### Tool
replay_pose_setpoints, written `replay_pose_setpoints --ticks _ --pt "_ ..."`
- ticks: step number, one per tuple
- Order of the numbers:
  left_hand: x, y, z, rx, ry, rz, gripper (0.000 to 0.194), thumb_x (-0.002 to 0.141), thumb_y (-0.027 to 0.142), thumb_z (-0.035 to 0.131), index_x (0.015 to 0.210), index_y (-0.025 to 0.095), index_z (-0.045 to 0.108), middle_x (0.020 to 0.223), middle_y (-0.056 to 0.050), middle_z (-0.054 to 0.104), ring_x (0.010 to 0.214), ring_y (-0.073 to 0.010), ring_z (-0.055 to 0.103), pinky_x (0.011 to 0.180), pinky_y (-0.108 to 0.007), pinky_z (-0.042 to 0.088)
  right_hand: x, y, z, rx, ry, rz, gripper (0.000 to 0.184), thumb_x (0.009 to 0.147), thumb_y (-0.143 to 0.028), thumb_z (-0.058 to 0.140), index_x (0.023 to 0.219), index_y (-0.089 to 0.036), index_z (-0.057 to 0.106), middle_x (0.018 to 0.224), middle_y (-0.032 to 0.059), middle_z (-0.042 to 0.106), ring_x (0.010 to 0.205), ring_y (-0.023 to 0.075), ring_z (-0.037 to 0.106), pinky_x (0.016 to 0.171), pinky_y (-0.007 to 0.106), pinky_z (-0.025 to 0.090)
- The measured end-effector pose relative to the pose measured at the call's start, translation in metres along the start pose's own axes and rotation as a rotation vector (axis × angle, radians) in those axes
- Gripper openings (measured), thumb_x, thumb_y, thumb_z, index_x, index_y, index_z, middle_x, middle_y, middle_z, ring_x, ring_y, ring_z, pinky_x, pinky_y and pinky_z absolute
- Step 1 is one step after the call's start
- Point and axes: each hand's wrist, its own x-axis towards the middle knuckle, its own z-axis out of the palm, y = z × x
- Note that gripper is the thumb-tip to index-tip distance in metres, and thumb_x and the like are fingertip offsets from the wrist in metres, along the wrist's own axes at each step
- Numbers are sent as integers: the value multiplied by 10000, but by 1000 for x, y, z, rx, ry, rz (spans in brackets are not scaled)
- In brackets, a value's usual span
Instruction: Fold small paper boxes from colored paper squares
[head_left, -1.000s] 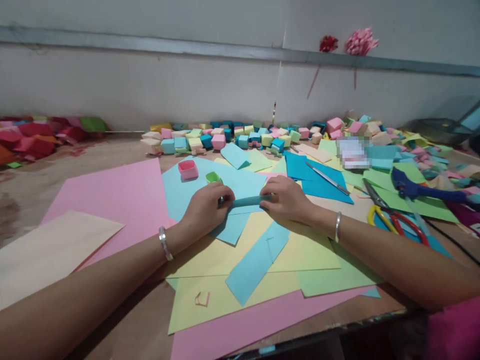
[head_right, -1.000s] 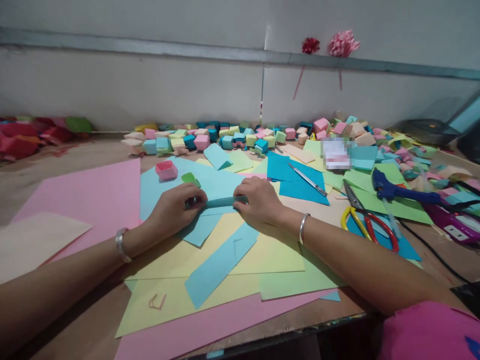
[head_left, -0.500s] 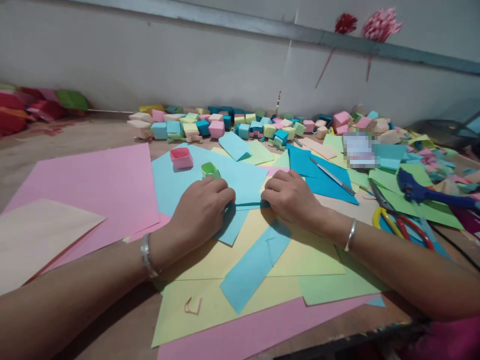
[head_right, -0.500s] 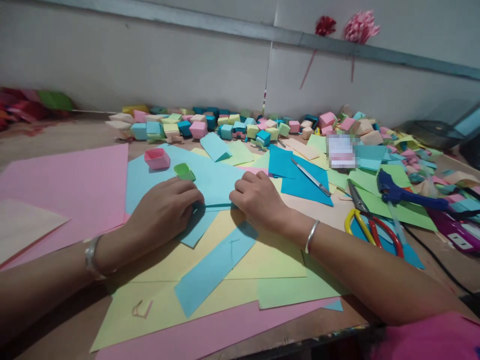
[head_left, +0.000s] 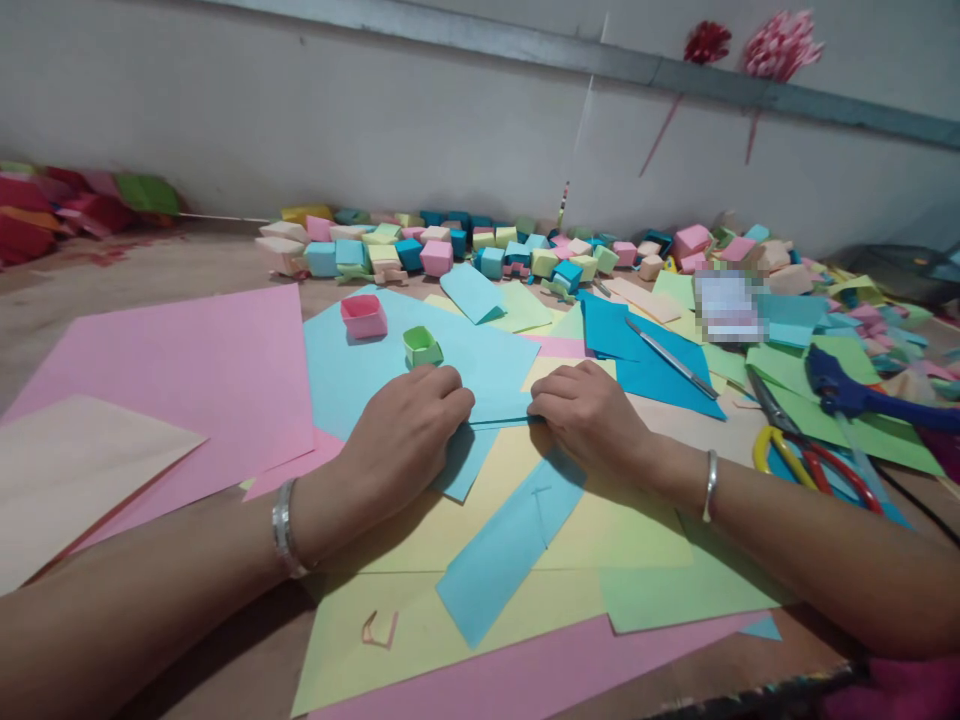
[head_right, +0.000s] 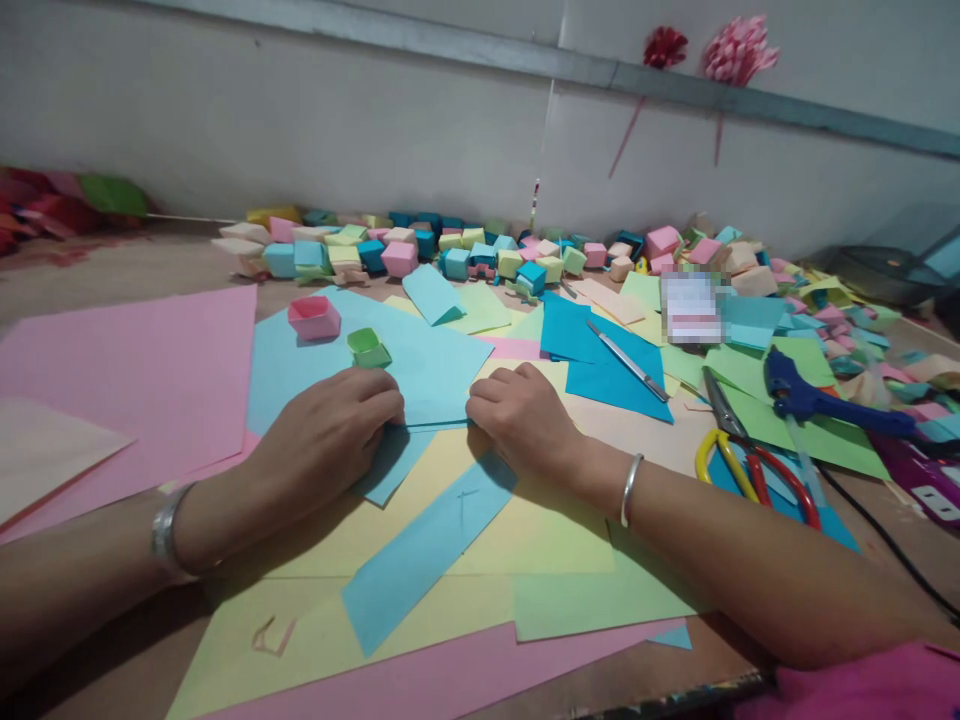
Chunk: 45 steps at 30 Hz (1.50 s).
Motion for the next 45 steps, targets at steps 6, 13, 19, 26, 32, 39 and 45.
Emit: replay_pose_setpoints --ticks 6,13,19,26,32,39,45 --pt "2 10 -13 -79 82 -48 140 843 160 469 831 166 608 728 -66 632 673 -226 536 605 -362 333 2 -2 -3 164 122 171 242 885 -104 416 807 -159 638 809 70 666 764 178 521 682 316 306" --pt "1 20 -25 -87 299 94 146 826 267 600 952 200 628 960 -59 723 976 -265 631 965 -486 359 2 -13 -9 720 220 384 129 814 -144 520 838 -179 641 740 -5 646 632 106 534 584 228 401" --pt "-1 18 -23 -102 378 196 70 791 167 607 834 216 632 992 -32 728 964 -232 650 1009 -487 371 3 -17 -10 1012 191 550 95 748 -168 563 784 -178 650 684 -16 616 597 99 517 543 226 405" --pt "1 8 -16 -55 462 220 58 833 165 629 819 217 650 960 -19 742 931 -225 666 984 -468 369 4 -14 -6 1149 206 622 72 762 -221 590 799 -177 634 660 -19 589 560 98 499 514 238 404" --pt "-1 3 -12 -157 493 93 75 864 238 654 794 213 645 850 -3 743 784 -188 642 783 -371 407 -1 -9 -11 819 427 230 233 815 -332 672 1018 -235 613 1039 71 675 933 203 620 787 366 508" --pt "0 1 -7 -227 468 81 126 894 266 627 783 209 643 819 3 742 728 -164 630 727 -340 387 0 -12 -10 648 472 155 67 857 -221 644 798 -206 615 912 62 690 874 183 638 796 340 507" --pt "-1 8 -10 -296 465 34 94 910 235 592 835 207 641 766 10 721 704 -158 626 713 -325 406 0 -15 -9 633 469 267 95 866 -242 634 786 -199 606 730 9 647 652 130 565 611 264 454"
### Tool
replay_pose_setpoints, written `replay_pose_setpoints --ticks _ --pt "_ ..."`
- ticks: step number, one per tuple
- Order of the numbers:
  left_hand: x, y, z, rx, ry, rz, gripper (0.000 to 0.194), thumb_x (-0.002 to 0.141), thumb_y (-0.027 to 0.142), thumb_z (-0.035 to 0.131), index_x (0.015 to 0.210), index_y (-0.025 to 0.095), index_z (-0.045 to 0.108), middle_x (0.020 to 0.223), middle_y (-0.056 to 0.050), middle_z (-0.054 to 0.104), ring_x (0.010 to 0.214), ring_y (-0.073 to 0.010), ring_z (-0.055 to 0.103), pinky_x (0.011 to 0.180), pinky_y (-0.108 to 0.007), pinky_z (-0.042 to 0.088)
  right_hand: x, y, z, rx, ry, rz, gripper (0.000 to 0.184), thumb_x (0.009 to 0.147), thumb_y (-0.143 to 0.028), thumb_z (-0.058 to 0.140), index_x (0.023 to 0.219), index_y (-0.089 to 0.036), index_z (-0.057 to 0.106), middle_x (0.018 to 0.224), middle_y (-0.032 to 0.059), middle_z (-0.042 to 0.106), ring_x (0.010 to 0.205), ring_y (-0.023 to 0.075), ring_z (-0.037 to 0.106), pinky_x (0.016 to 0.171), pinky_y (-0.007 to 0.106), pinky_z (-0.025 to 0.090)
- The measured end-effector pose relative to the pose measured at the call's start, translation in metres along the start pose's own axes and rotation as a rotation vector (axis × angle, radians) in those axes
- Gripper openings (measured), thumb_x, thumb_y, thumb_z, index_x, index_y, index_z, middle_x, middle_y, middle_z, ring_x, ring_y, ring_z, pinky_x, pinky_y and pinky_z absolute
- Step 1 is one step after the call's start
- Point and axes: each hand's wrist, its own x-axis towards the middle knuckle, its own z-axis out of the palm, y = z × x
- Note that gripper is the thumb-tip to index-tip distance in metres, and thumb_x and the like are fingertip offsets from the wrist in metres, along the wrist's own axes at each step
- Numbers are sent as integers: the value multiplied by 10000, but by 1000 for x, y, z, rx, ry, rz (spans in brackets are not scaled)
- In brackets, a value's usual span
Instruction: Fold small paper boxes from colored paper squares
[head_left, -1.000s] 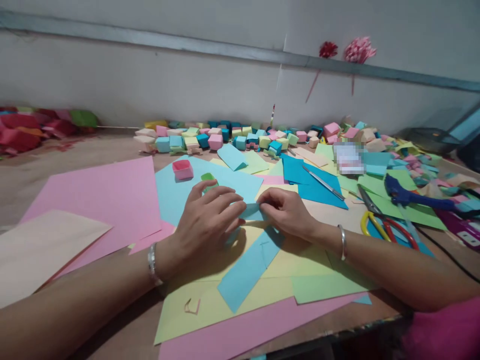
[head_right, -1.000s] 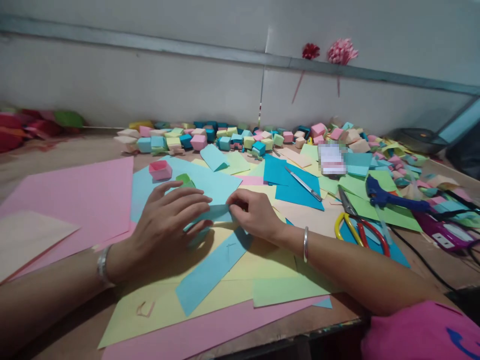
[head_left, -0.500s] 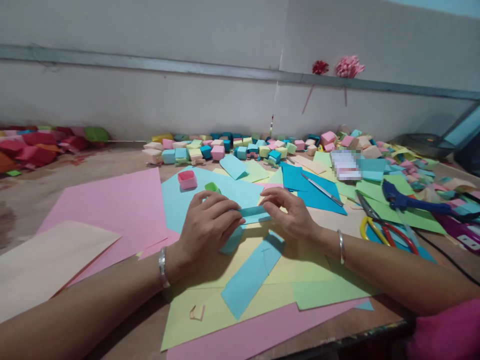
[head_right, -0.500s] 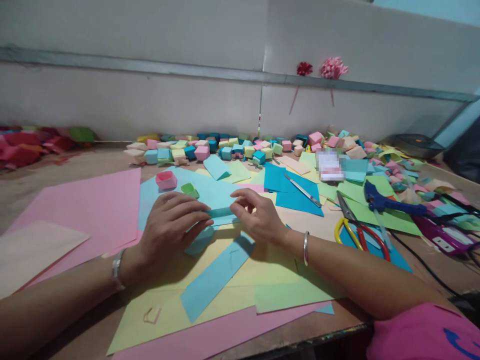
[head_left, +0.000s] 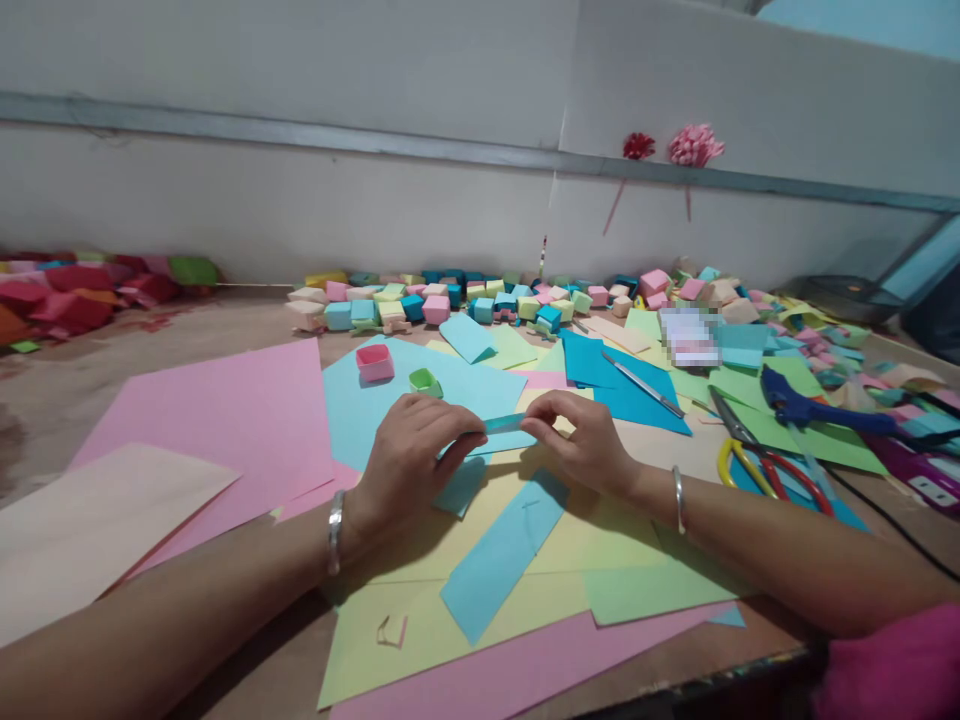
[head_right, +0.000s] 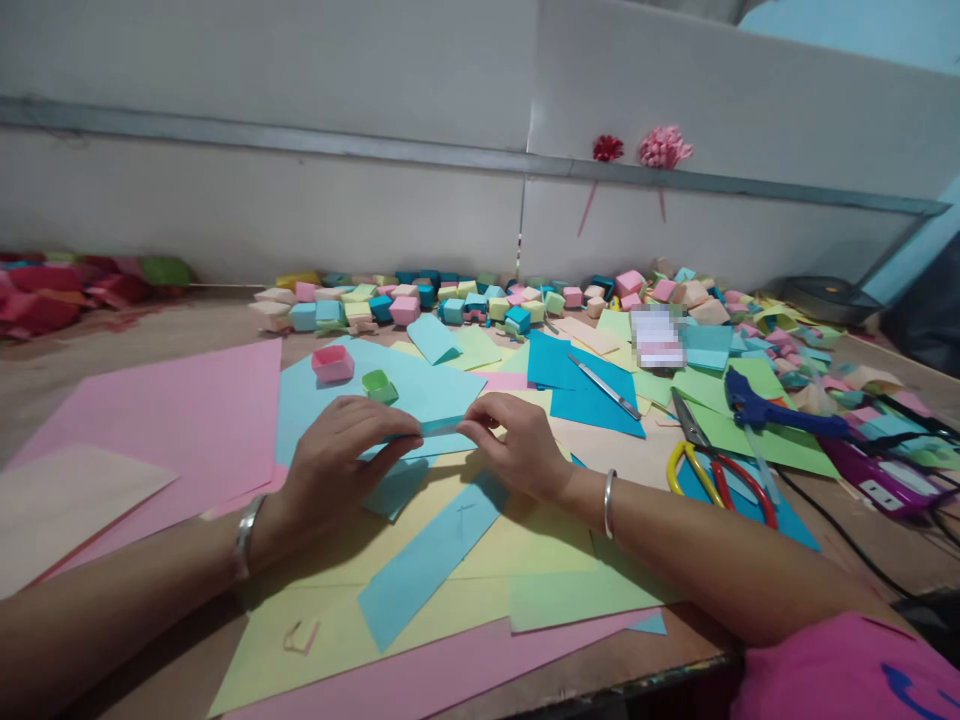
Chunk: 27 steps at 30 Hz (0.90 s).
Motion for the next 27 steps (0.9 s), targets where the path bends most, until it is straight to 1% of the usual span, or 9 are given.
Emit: replay_pose_setpoints --ticks 4,7,10,12,14,17,21,24,27 --pt "-2 3 1 -122 31 -181 27 874 238 633 865 215 643 785 4 708 716 -164 623 685 -306 449 0 -1 0 -10 5 46 90 863 -233 626 786 -201 595 711 -2 640 626 121 558 585 248 439" --pt "-1 3 2 -285 9 -341 64 834 259 677 871 214 652 838 -6 716 743 -161 644 662 -280 481 0 -1 0 -14 8 47 95 857 -225 626 775 -201 587 698 -8 636 609 115 549 578 242 435" --pt "1 1 3 -364 -5 -419 100 800 281 710 854 209 666 804 -6 703 722 -153 636 643 -265 489 -1 0 1 -21 20 64 67 851 -231 631 803 -203 593 711 -5 645 615 119 558 591 247 449" --pt "3 0 3 -367 -13 -412 122 796 299 709 873 208 687 761 -5 683 688 -148 615 623 -264 477 -1 1 1 -20 35 68 48 845 -229 635 876 -205 608 745 2 663 641 127 583 616 255 468" --pt "4 -1 3 -348 -41 -392 152 811 317 690 920 213 709 744 -7 671 663 -143 595 601 -264 459 -1 3 0 -4 46 54 99 843 -217 634 940 -208 619 788 11 682 683 137 614 647 264 487" --pt "4 -2 4 -317 -81 -371 162 845 317 652 955 223 725 754 -7 668 667 -138 585 607 -264 445 -1 4 -1 32 48 47 116 848 -207 619 961 -216 643 816 17 700 727 150 642 682 281 505" --pt "4 -3 5 -278 -90 -326 158 884 294 596 830 206 716 718 -4 627 681 -138 577 609 -260 432 0 6 -1 44 58 74 120 850 -213 610 951 -221 676 856 25 720 735 158 651 697 303 519" --pt "5 -4 4 -271 -108 -306 175 889 262 576 774 187 684 733 -8 610 694 -138 573 615 -254 430 0 8 1 29 60 73 139 856 -196 597 950 -225 695 908 36 733 806 179 665 745 328 524" --pt "5 -5 5 -268 -133 -297 173 893 246 568 764 181 663 768 -14 613 699 -134 567 619 -248 428 1 10 2 -18 -5 33 163 875 -180 574 960 -229 703 919 51 734 852 197 666 762 343 513"
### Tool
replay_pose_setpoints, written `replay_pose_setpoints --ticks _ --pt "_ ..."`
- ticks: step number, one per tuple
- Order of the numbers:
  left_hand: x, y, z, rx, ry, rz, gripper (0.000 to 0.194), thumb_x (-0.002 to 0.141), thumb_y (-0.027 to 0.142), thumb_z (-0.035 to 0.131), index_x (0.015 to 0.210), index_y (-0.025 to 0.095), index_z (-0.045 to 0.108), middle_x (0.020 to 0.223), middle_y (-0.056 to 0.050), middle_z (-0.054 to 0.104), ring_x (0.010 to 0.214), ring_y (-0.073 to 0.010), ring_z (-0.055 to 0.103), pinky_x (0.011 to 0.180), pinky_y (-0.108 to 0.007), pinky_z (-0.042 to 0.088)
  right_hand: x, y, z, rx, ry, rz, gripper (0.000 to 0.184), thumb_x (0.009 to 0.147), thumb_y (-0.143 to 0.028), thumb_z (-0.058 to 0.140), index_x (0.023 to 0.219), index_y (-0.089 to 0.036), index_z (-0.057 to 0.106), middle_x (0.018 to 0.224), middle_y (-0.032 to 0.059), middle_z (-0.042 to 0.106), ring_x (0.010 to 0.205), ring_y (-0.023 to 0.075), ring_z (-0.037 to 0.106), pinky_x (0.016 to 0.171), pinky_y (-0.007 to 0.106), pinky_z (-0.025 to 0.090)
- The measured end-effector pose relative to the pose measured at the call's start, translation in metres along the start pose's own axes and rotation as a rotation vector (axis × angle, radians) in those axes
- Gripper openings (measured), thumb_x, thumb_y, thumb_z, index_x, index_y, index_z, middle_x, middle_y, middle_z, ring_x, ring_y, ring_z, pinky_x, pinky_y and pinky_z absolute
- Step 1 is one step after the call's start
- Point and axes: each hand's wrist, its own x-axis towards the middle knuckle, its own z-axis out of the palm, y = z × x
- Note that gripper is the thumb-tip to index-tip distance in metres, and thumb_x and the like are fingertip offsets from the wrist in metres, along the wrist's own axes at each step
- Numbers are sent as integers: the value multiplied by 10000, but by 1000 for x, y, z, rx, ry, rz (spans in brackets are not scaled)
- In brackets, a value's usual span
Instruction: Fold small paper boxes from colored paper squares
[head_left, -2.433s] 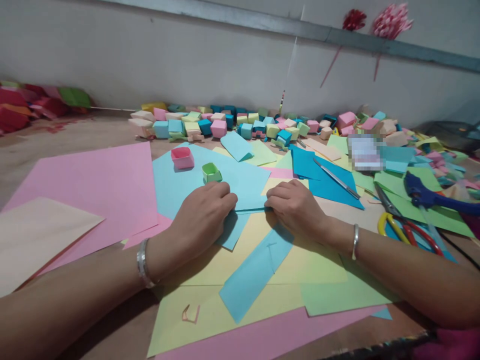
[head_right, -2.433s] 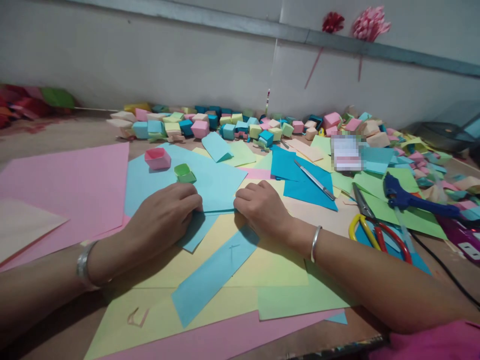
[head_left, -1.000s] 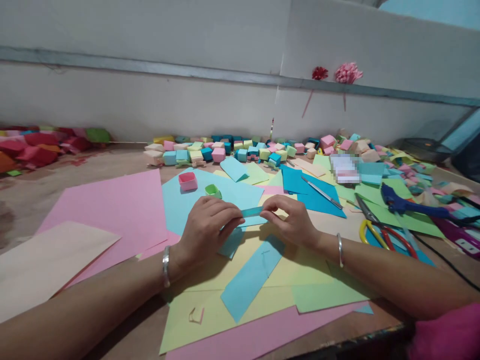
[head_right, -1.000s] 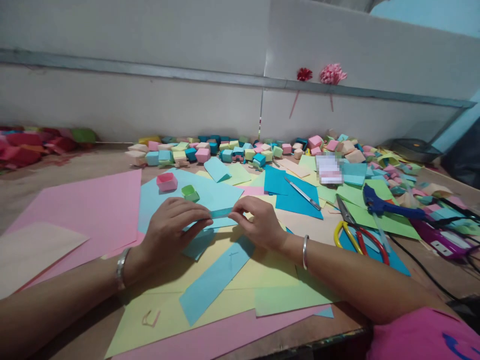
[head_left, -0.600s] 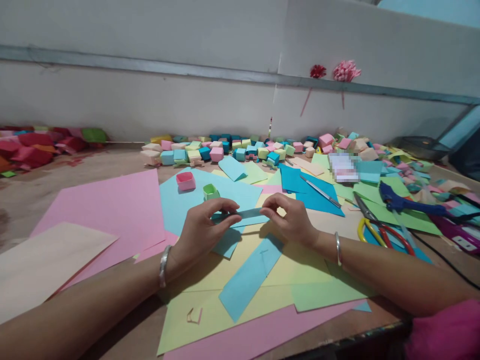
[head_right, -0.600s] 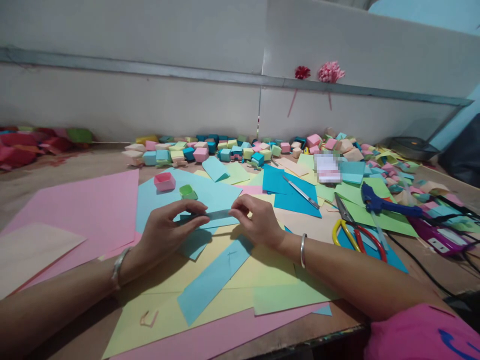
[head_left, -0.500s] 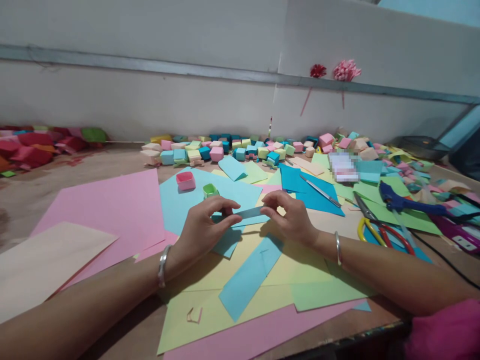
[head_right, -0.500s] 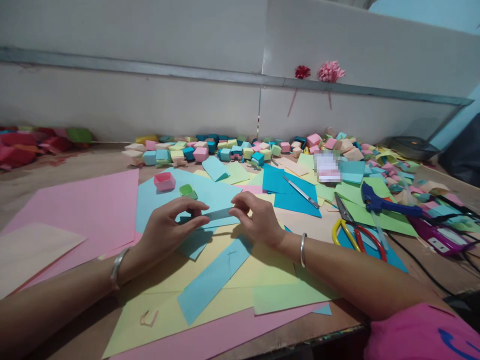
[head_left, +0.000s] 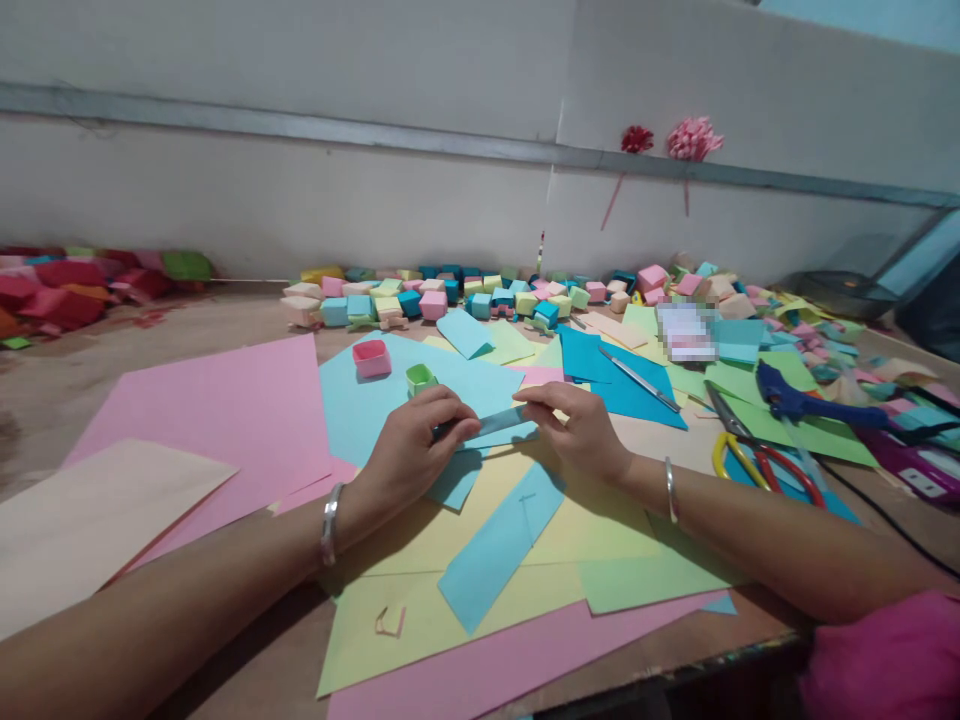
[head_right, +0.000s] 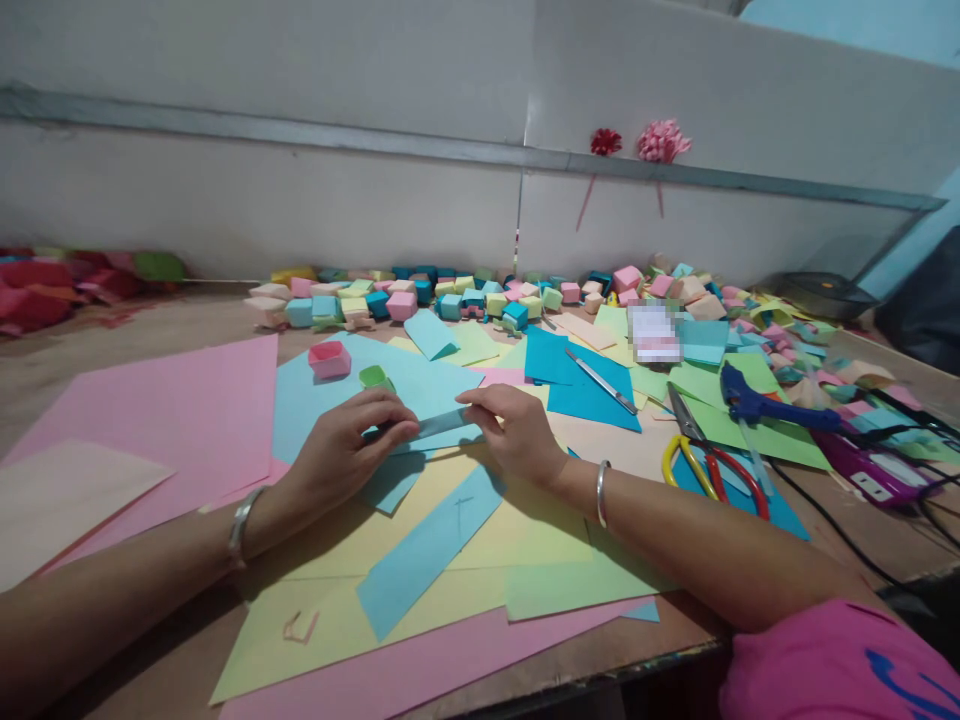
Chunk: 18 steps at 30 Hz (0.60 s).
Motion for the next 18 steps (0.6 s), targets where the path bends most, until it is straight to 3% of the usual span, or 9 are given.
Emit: replay_pose_setpoints --ticks 4,11,18 --pt "-1 -2 0 94 -39 17 147 881 243 587 777 183 673 755 -16 613 687 -141 555 596 -251 400 1 1 1 -100 -89 -41 146 892 -174 554 884 -208 696 868 65 719 814 203 646 723 340 478" --pt "0 -4 2 129 -61 -28 119 872 232 591 833 197 698 768 -16 617 701 -151 568 612 -265 412 1 0 0 -169 -103 -28 158 869 -115 516 804 -197 634 815 48 673 783 190 586 702 321 418" --pt "1 0 0 82 -7 -9 114 870 249 585 790 195 645 776 -14 654 717 -155 582 630 -272 432 1 -3 -1 -190 -78 -61 160 844 -95 484 775 -202 581 778 45 623 776 193 542 696 320 389"
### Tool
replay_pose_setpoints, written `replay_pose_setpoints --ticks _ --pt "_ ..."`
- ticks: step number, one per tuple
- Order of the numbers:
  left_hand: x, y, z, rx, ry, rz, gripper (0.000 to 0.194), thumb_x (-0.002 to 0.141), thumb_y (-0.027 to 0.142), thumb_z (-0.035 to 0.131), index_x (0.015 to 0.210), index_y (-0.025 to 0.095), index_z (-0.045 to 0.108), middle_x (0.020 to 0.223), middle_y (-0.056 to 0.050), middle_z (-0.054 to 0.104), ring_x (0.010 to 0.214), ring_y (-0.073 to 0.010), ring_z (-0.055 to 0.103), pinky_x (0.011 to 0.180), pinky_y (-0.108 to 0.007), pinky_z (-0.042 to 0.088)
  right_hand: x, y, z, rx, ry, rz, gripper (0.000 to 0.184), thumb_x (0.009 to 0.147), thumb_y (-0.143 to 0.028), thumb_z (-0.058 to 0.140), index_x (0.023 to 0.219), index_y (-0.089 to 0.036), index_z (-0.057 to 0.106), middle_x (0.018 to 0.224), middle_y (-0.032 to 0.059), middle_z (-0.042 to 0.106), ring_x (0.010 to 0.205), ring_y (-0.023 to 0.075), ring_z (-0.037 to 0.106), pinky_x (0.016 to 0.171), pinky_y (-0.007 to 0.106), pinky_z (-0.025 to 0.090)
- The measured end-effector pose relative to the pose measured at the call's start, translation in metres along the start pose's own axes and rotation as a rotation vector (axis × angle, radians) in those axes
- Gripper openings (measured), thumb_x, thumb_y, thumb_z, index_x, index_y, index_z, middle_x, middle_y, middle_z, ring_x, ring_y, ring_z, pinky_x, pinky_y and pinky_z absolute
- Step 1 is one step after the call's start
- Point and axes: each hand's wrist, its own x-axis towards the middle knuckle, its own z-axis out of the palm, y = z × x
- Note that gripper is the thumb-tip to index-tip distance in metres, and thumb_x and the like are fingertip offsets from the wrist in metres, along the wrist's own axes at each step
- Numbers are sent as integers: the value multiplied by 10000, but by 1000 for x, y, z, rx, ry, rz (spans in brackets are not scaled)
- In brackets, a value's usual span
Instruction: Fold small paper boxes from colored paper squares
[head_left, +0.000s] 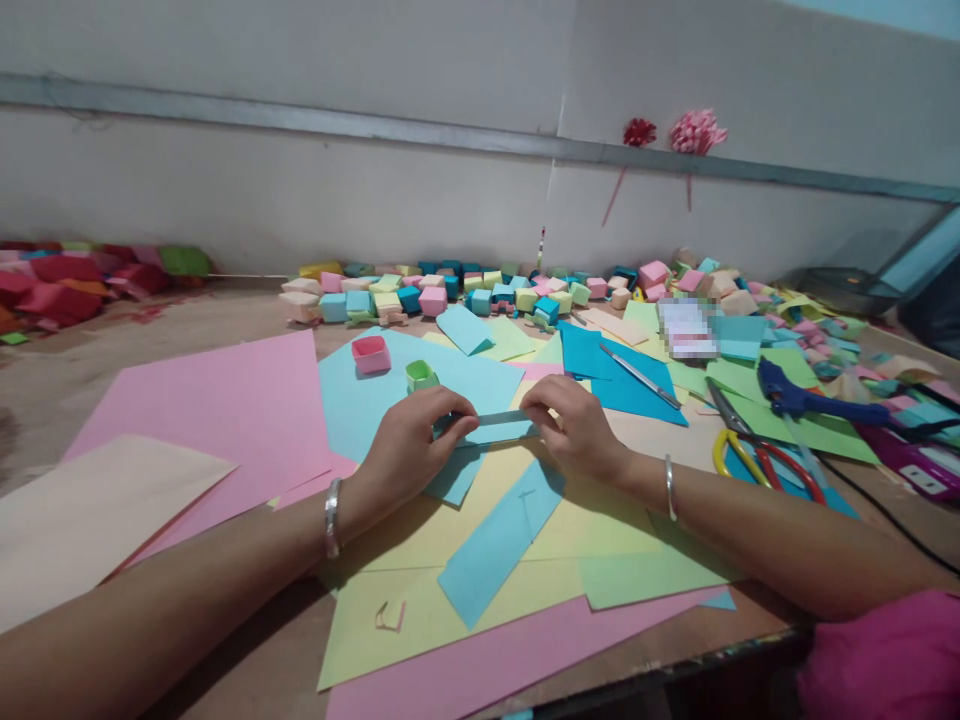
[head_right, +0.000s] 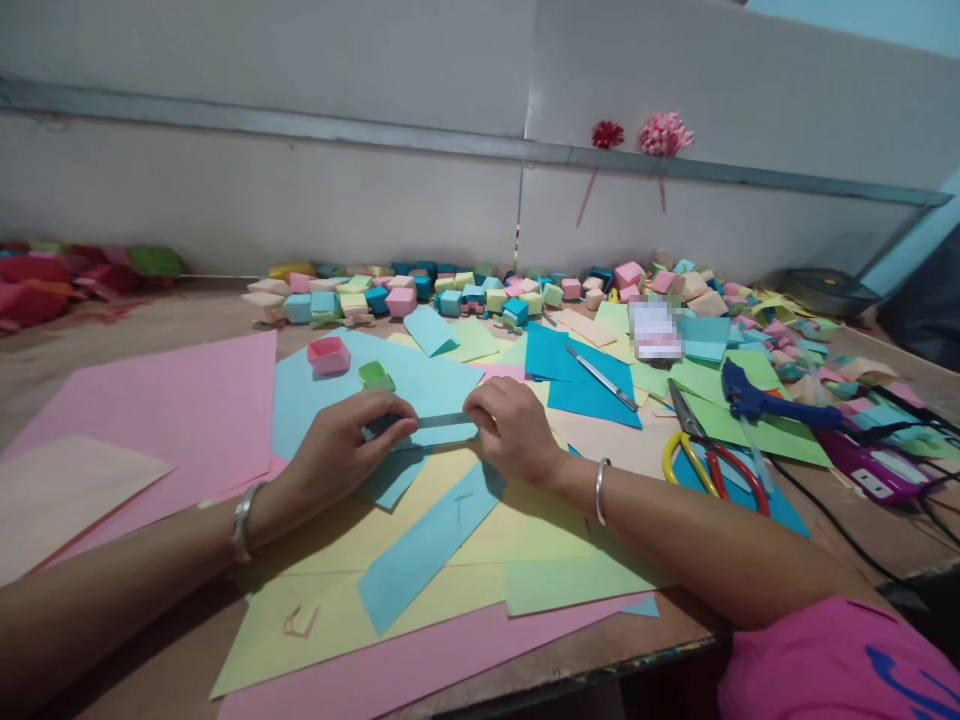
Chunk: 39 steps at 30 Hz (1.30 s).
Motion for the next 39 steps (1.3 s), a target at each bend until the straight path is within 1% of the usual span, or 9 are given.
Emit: replay_pose_setpoints --ticks 6,9,15,19,22,26,32,35,39 --pt "1 -3 1 -92 51 -127 133 829 289 624 742 202 675 721 -5 679 670 -150 595 587 -259 443 1 1 1 11 14 66 173 844 -89 449 764 -208 545 780 41 611 766 190 534 683 316 382" --pt "3 -6 2 -164 36 -196 160 844 300 595 784 201 704 742 -14 701 671 -155 612 576 -261 458 1 2 3 14 5 108 172 844 -87 445 762 -207 535 785 36 610 766 187 531 686 316 378" --pt "3 -11 3 -193 60 -202 181 840 296 593 886 211 746 804 -28 723 719 -169 636 596 -274 482 1 6 5 19 9 136 168 843 -99 442 762 -210 539 790 33 612 765 185 536 680 314 377" --pt "3 -13 4 -173 88 -259 157 805 300 638 864 211 753 790 -27 736 670 -163 632 581 -278 486 1 7 5 11 -13 138 191 804 -62 437 745 -209 543 764 25 608 741 177 527 655 303 364" --pt "3 -13 4 -141 91 -227 129 801 285 634 805 217 744 755 -15 729 639 -151 616 567 -269 472 0 7 5 -12 -37 137 189 784 -55 447 733 -207 548 752 22 611 723 171 524 638 298 350" --pt "1 -13 4 -72 56 -153 122 805 269 614 776 211 718 734 -6 702 631 -140 592 560 -256 445 -1 5 5 -41 -41 184 112 776 -105 505 785 -206 554 733 9 603 668 157 509 582 285 326" --pt "0 -11 4 -20 -21 -150 53 770 220 619 774 204 669 709 13 669 590 -127 559 552 -247 428 -1 8 7 -52 -138 218 112 741 -96 525 730 -206 505 713 -6 584 638 139 490 557 263 318" --pt "0 -13 5 -2 -66 -70 127 786 177 570 750 203 689 722 -9 665 628 -143 579 577 -258 433 1 9 7 -79 -169 176 130 743 -79 519 720 -203 487 740 9 592 682 148 498 597 267 337" --pt "-2 -19 8 12 -138 3 274 860 187 497 847 232 767 773 -49 645 671 -163 581 593 -279 432 4 7 6 -105 -210 141 136 777 -67 495 742 -198 489 775 28 598 729 159 505 632 275 347"
